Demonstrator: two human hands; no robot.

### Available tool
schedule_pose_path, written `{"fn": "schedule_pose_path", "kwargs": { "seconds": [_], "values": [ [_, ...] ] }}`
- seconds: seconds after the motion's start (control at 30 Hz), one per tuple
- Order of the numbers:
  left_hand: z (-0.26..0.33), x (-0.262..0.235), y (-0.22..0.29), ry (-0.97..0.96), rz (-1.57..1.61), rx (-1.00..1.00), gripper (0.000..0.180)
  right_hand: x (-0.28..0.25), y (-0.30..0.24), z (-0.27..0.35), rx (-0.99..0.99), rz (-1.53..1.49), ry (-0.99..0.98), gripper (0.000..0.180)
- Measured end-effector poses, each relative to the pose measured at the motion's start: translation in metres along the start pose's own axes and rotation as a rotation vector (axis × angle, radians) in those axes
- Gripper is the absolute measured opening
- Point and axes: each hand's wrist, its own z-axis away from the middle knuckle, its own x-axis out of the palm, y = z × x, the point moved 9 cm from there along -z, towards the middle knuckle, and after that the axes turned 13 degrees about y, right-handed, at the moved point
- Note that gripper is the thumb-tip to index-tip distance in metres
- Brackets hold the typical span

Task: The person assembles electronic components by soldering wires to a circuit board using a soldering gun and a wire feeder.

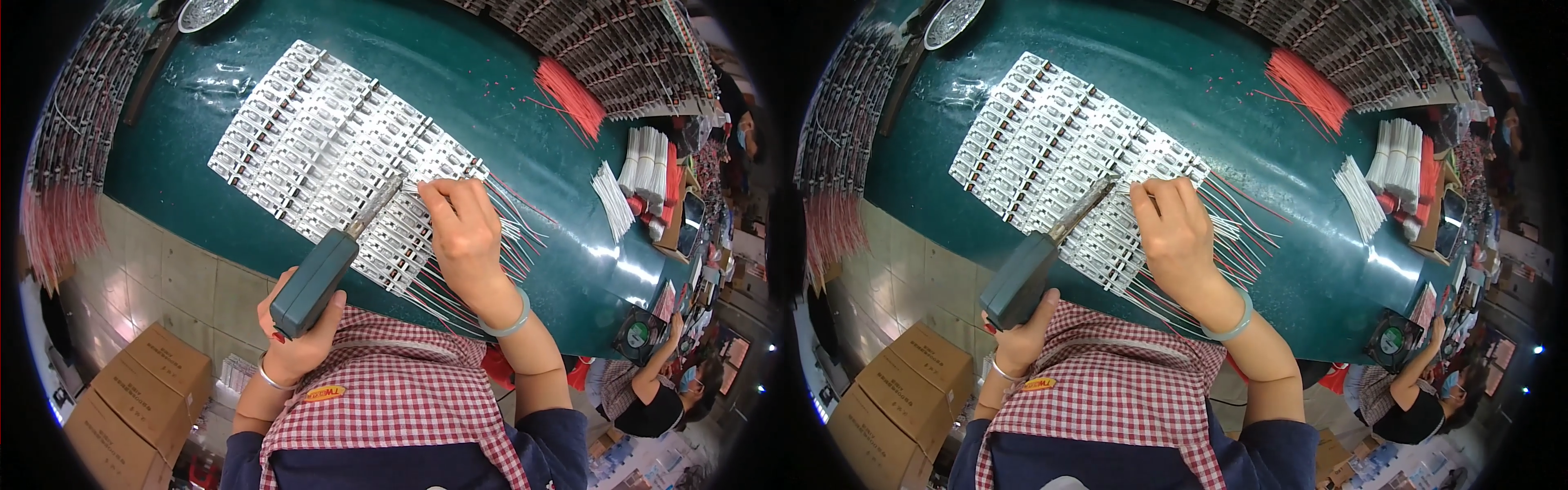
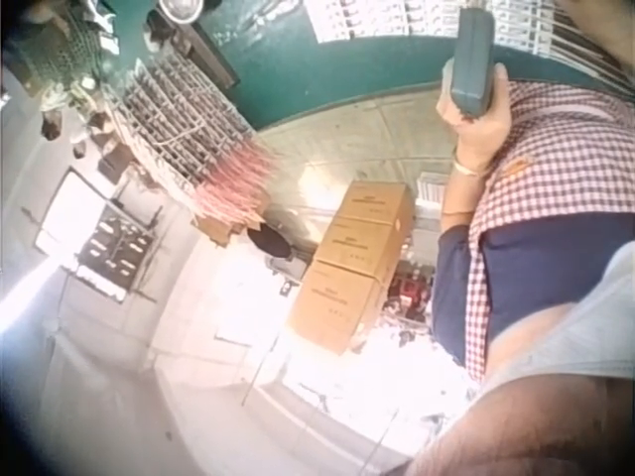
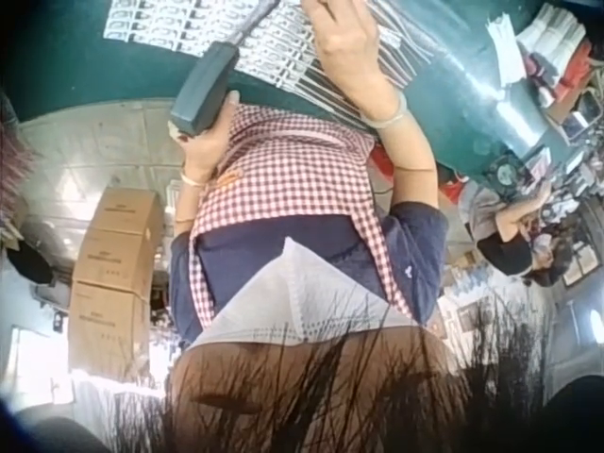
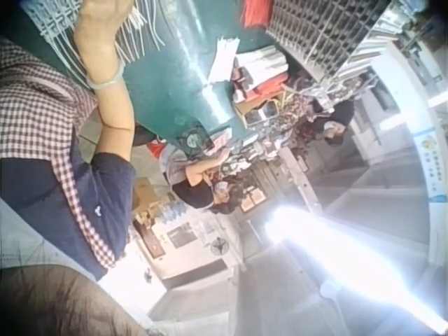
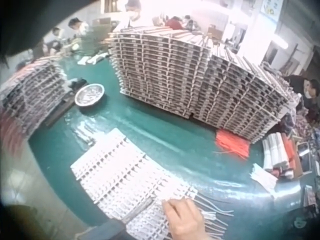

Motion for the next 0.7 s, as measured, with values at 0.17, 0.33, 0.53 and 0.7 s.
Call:
{"fn": "schedule_pose_path", "kwargs": {
  "seconds": [0.17, 0.33, 0.53, 0.7],
  "values": [
    [-0.001, 0.005, 0.003, -0.021, 0.011, 0.036, 0.023, 0.000, -0.002, 0.000, -0.019, 0.012, 0.000, 0.037],
    [-0.002, 0.008, 0.012, -0.003, -0.073, 0.138, 0.019, 0.000, -0.003, -0.001, -0.028, 0.027, 0.013, 0.036],
    [-0.001, 0.009, 0.015, 0.001, -0.088, 0.186, 0.018, 0.000, -0.006, 0.000, -0.040, 0.048, 0.025, 0.035],
    [0.003, 0.003, 0.012, 0.034, -0.071, 0.213, 0.021, 0.000, -0.007, 0.000, -0.044, 0.056, 0.023, 0.035]
  ]
}}
